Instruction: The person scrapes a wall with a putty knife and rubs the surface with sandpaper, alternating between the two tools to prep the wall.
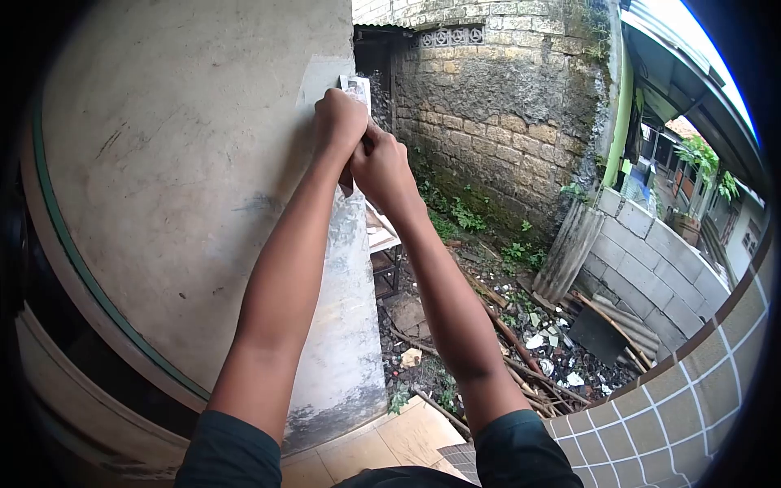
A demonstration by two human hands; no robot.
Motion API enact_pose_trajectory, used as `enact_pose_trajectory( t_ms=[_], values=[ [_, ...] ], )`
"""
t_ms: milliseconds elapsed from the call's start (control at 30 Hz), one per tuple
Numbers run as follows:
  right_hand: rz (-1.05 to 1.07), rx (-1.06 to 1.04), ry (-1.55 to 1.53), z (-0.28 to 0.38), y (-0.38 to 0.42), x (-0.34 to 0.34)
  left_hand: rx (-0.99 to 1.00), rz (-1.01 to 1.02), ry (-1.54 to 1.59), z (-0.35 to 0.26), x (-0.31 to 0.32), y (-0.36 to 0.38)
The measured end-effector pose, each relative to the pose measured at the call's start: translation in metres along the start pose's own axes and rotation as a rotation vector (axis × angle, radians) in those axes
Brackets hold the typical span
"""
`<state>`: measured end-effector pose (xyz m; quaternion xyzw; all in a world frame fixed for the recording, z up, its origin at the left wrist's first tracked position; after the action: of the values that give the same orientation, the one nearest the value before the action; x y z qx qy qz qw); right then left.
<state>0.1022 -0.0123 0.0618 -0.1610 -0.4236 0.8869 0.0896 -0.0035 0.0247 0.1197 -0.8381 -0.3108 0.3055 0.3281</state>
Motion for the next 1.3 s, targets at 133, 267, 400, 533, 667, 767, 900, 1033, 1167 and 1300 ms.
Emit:
enact_pose_trajectory(
  t_ms=[133, 267, 400, 533, 667, 767, 900, 1033, 1167, 1300],
  values=[
    [0.029, -0.017, -0.020, -0.016, 0.030, 0.003, -0.075, -0.011, 0.031, 0.031, 0.011, 0.030],
    [0.052, 0.034, -0.001, -0.036, 0.072, 0.026, -0.074, 0.016, -0.001, 0.061, 0.015, 0.056],
    [0.058, 0.025, -0.066, 0.005, 0.006, 0.015, -0.048, 0.009, 0.017, 0.017, -0.006, -0.001],
    [0.005, 0.038, 0.037, 0.018, -0.016, 0.005, -0.015, 0.081, 0.006, -0.009, -0.014, -0.021],
    [0.055, 0.083, -0.031, -0.009, 0.043, 0.024, -0.099, 0.077, -0.033, 0.048, -0.005, 0.031],
    [0.032, 0.085, -0.071, -0.036, 0.080, 0.048, -0.097, 0.137, -0.075, 0.074, -0.003, 0.064],
    [-0.018, 0.066, -0.092, -0.002, 0.018, 0.033, -0.029, 0.143, -0.121, 0.027, -0.009, 0.005],
    [-0.017, 0.083, -0.050, -0.001, -0.020, 0.023, 0.028, 0.181, -0.146, -0.015, -0.007, -0.026],
    [-0.070, 0.045, -0.203, -0.062, 0.063, 0.036, -0.046, 0.389, -0.249, 0.041, 0.038, 0.057],
    [-0.009, 0.447, -0.176, -0.176, 0.262, 0.074, -0.218, 0.638, -0.274, 0.191, 0.116, 0.240]
  ],
)
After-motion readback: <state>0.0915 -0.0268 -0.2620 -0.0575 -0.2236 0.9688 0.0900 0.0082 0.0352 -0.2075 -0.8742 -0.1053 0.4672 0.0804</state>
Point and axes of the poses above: each hand's wrist, its own y-axis away from the middle knuckle, its own x-axis out of the palm, z = x × y, the point moved 8 cm from there along -y, towards the middle knuckle, and after that the axes turned 1 degree about -y, right-handed, at the moved point
